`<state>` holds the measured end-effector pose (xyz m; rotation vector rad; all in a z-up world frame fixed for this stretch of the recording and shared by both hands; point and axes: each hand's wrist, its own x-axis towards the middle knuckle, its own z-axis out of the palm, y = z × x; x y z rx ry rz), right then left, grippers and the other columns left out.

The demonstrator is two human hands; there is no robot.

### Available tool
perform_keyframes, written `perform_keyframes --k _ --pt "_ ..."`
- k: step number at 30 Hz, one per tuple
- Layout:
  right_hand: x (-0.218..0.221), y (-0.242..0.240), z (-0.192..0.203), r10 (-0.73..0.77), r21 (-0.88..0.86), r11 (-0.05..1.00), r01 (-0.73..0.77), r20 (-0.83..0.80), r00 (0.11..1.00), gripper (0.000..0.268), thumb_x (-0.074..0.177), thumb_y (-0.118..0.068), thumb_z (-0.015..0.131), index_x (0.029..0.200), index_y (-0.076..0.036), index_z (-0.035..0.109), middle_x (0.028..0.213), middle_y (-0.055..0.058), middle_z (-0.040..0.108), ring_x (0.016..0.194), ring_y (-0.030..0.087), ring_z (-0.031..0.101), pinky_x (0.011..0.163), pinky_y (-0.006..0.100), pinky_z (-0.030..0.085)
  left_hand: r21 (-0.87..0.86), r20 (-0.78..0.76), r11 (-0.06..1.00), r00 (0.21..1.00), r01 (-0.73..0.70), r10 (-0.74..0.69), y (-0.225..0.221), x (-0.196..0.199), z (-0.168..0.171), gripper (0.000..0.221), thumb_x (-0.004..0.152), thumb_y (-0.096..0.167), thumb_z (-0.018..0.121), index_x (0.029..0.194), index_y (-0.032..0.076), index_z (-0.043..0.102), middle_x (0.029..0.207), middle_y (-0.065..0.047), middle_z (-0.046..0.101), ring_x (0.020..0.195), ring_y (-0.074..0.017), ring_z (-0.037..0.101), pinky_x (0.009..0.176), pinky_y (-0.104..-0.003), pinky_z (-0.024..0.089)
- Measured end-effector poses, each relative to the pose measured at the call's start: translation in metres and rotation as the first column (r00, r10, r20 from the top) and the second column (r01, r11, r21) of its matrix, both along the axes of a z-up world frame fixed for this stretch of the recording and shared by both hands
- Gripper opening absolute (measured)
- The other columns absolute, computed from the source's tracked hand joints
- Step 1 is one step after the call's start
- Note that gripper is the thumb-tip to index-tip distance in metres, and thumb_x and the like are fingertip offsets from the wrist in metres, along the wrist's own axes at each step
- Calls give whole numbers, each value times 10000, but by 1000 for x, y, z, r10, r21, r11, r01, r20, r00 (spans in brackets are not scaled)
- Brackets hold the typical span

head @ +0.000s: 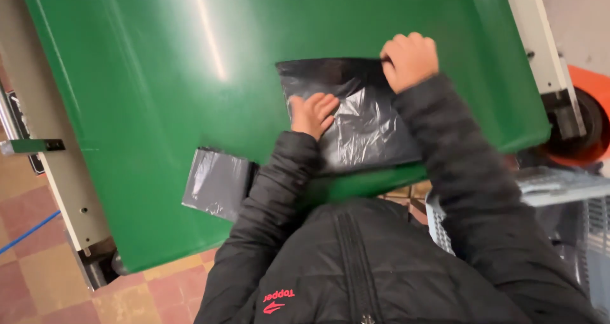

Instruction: The recorder folds black plastic bags on a green conveyor belt and places them into a storage crate.

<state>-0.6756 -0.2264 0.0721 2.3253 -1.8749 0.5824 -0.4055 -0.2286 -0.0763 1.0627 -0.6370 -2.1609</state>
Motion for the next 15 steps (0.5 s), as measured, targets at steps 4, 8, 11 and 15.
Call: perform_keyframes --k 4,8,11,15 --pt "46 116 37 -68 -141 987 75 48 996 139 801 -145 756 908 -183 674 1027 -3 651 1067 277 578 901 444 414 260 -288 965 952 -32 109 17 52 54 1021 888 862 174 1444 69 496 1514 -125 546 1362 -265 545 1138 -448 352" --pt "63 184 2 -161 -113 979 169 81 984 224 720 -77 716 923 -169 696 1074 -21 660 1104 261 580 927 434 419 153 -163 979 974 -133 157 36 82 -23 994 926 820 250 1486 34 489 1487 -144 536 1313 -311 516 1129 -471 371" --pt "65 201 -21 -173 -102 978 182 87 981 249 698 -52 701 923 -159 700 1109 -15 668 1129 259 592 940 427 432 -328 117 938 980 -116 162 56 96 -29 835 967 664 484 1453 -15 510 1476 -191 535 1340 -308 511 1141 -440 382" --pt "62 213 -43 -179 -110 975 192 119 977 246 714 -24 692 929 -144 690 1133 4 656 1179 269 615 973 435 466 -653 518 747 792 124 322 110 96 141 783 795 362 787 1395 34 407 1375 -168 459 1257 -285 502 992 -431 443"
